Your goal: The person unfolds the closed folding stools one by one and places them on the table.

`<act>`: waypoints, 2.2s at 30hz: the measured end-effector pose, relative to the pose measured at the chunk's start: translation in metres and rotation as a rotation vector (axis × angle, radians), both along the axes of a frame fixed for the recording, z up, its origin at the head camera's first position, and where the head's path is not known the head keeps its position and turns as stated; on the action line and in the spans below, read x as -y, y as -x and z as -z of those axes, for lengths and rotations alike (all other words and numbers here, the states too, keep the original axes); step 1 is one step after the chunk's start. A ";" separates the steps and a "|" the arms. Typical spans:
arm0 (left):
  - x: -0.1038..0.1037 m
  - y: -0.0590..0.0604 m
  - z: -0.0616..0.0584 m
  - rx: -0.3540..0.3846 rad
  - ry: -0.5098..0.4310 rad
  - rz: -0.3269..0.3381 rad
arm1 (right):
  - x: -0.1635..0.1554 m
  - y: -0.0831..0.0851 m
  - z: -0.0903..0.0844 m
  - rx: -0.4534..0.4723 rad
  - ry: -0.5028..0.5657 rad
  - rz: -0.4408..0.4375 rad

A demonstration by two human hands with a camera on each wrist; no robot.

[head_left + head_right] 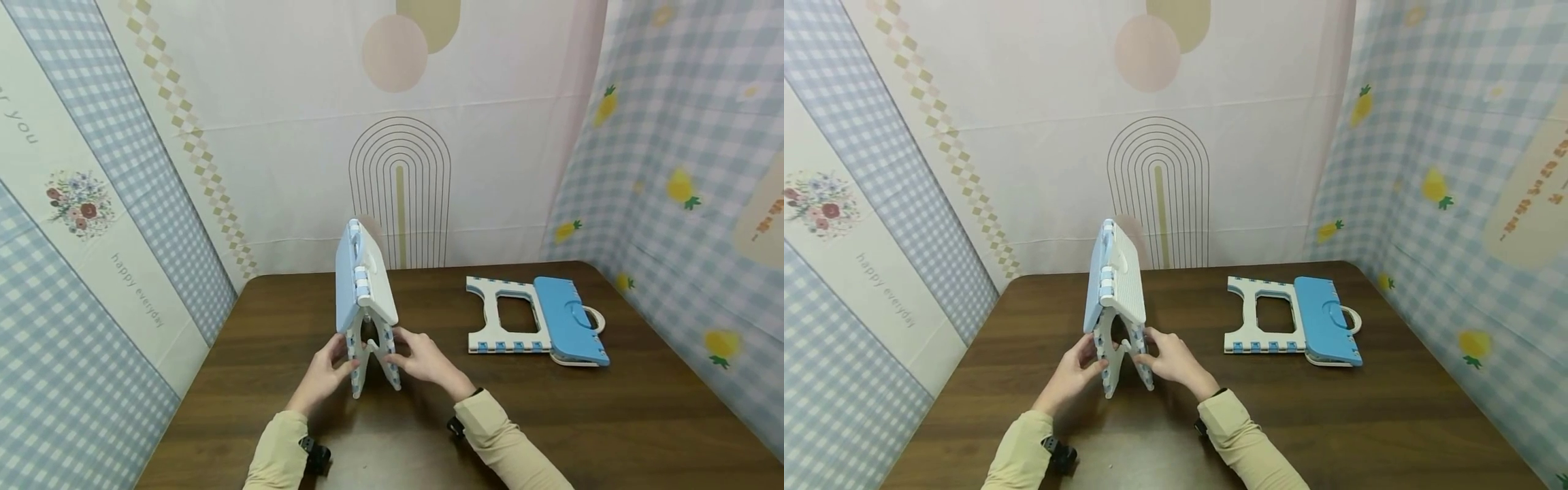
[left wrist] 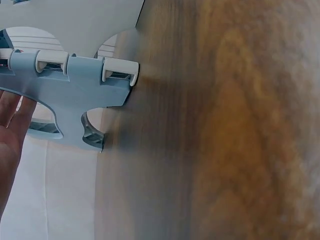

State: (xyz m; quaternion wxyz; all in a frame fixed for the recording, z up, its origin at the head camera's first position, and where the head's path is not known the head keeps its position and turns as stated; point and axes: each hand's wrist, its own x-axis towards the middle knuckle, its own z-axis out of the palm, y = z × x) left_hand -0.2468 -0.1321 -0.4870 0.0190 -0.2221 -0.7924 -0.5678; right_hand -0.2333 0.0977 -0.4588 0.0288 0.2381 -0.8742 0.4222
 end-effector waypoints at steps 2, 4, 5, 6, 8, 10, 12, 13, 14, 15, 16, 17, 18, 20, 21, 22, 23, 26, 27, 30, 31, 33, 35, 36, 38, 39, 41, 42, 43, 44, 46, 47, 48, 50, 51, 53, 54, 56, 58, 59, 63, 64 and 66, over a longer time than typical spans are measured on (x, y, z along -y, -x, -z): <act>0.002 0.001 0.001 -0.012 0.016 0.002 | -0.001 0.000 0.000 -0.008 -0.005 0.000; 0.004 0.002 0.001 -0.019 0.027 -0.001 | -0.002 0.001 0.000 -0.026 -0.020 0.007; 0.005 0.002 0.002 -0.024 0.034 -0.003 | -0.002 0.001 0.000 -0.034 -0.028 0.008; 0.006 0.003 0.002 -0.027 0.038 -0.006 | -0.003 0.001 0.000 -0.044 -0.034 0.011; 0.008 0.004 0.002 -0.033 0.044 -0.005 | -0.003 0.001 0.000 -0.062 -0.045 0.019; 0.010 0.005 0.002 -0.041 0.051 0.002 | -0.003 0.001 0.000 -0.065 -0.050 0.025; 0.011 0.006 0.001 -0.057 0.055 0.009 | -0.003 0.001 0.000 -0.066 -0.052 0.029; 0.012 0.006 0.001 -0.066 0.057 0.014 | -0.004 0.000 0.000 -0.065 -0.052 0.030; 0.012 0.006 0.001 -0.069 0.055 0.018 | -0.004 0.000 0.000 -0.066 -0.053 0.032; 0.013 0.006 0.001 -0.072 0.055 0.019 | -0.004 0.000 0.000 -0.065 -0.052 0.033; 0.014 0.007 0.001 -0.075 0.054 0.019 | -0.003 0.000 0.000 -0.064 -0.051 0.037; 0.014 0.007 0.001 -0.073 0.052 0.017 | -0.003 -0.001 0.000 -0.064 -0.052 0.040; 0.015 0.007 0.001 -0.066 0.048 0.018 | -0.003 -0.001 0.000 -0.063 -0.051 0.043; 0.016 0.008 0.002 -0.060 0.048 0.016 | -0.004 -0.001 0.000 -0.064 -0.056 0.050; 0.017 0.009 0.002 -0.059 0.047 0.015 | -0.004 -0.001 0.000 -0.064 -0.058 0.051; 0.017 0.010 0.003 -0.057 0.045 0.016 | -0.004 -0.001 0.000 -0.062 -0.059 0.052; 0.018 0.010 0.003 -0.056 0.046 0.019 | -0.005 -0.001 0.000 -0.061 -0.061 0.052; 0.020 0.011 0.002 -0.059 0.047 0.025 | -0.006 0.000 0.000 -0.050 -0.064 0.055; 0.020 0.012 0.002 -0.062 0.049 0.027 | -0.006 0.000 0.000 -0.047 -0.064 0.058; 0.023 0.012 0.002 -0.066 0.056 0.038 | -0.007 0.001 0.001 -0.039 -0.066 0.059; 0.024 0.013 0.002 -0.070 0.060 0.039 | -0.007 0.001 0.001 -0.036 -0.068 0.059; 0.026 0.013 0.002 -0.065 0.059 0.038 | -0.007 0.002 0.002 -0.036 -0.065 0.058; 0.028 0.014 0.002 -0.063 0.059 0.041 | -0.006 0.002 0.001 -0.036 -0.067 0.059; 0.029 0.014 0.002 -0.060 0.061 0.042 | -0.006 0.002 0.001 -0.034 -0.067 0.063; 0.029 0.015 0.002 -0.053 0.067 0.042 | -0.007 0.001 0.000 -0.040 -0.066 0.068; 0.029 0.015 0.002 -0.051 0.066 0.048 | -0.008 0.001 0.000 -0.039 -0.063 0.071; 0.029 0.017 0.002 -0.051 0.069 0.054 | -0.008 0.001 -0.001 -0.035 -0.058 0.073; 0.029 0.017 0.002 -0.050 0.073 0.051 | -0.009 0.001 -0.001 -0.035 -0.059 0.073; 0.028 0.017 0.002 -0.048 0.075 0.046 | -0.010 0.001 -0.001 -0.033 -0.058 0.076; 0.028 0.018 0.003 -0.049 0.077 0.051 | -0.011 0.001 -0.001 -0.031 -0.055 0.076; 0.029 0.018 0.002 -0.042 0.087 0.046 | -0.012 0.001 -0.001 -0.028 -0.055 0.075; 0.030 0.019 0.002 -0.044 0.092 0.048 | -0.012 0.001 -0.001 -0.030 -0.060 0.077; 0.030 0.019 0.001 -0.043 0.100 0.050 | -0.012 0.001 0.000 -0.031 -0.065 0.079; 0.032 0.021 0.001 -0.039 0.112 0.067 | -0.012 0.001 0.000 -0.019 -0.067 0.079; 0.032 0.021 0.000 -0.036 0.118 0.072 | -0.012 0.001 0.000 -0.014 -0.070 0.079; 0.032 0.022 -0.003 -0.025 0.121 0.081 | -0.011 0.001 0.000 -0.008 -0.078 0.075; 0.033 0.022 -0.004 -0.016 0.127 0.082 | -0.011 0.002 -0.001 -0.006 -0.080 0.067; 0.033 0.022 -0.008 -0.006 0.151 0.085 | -0.012 0.002 -0.002 -0.008 -0.091 0.053; 0.034 0.022 -0.013 -0.011 0.213 0.076 | -0.013 0.003 -0.004 -0.015 -0.105 0.028; 0.036 0.021 -0.017 -0.021 0.259 0.072 | -0.015 0.003 -0.005 -0.022 -0.117 0.017; 0.046 0.020 -0.036 -0.101 0.426 0.008 | -0.025 0.003 -0.019 -0.043 -0.168 0.028; 0.047 0.021 -0.043 -0.112 0.445 -0.022 | -0.028 0.003 -0.025 -0.053 -0.186 0.063; 0.048 0.023 -0.060 -0.131 0.450 -0.097 | -0.029 0.006 -0.040 -0.083 -0.205 0.151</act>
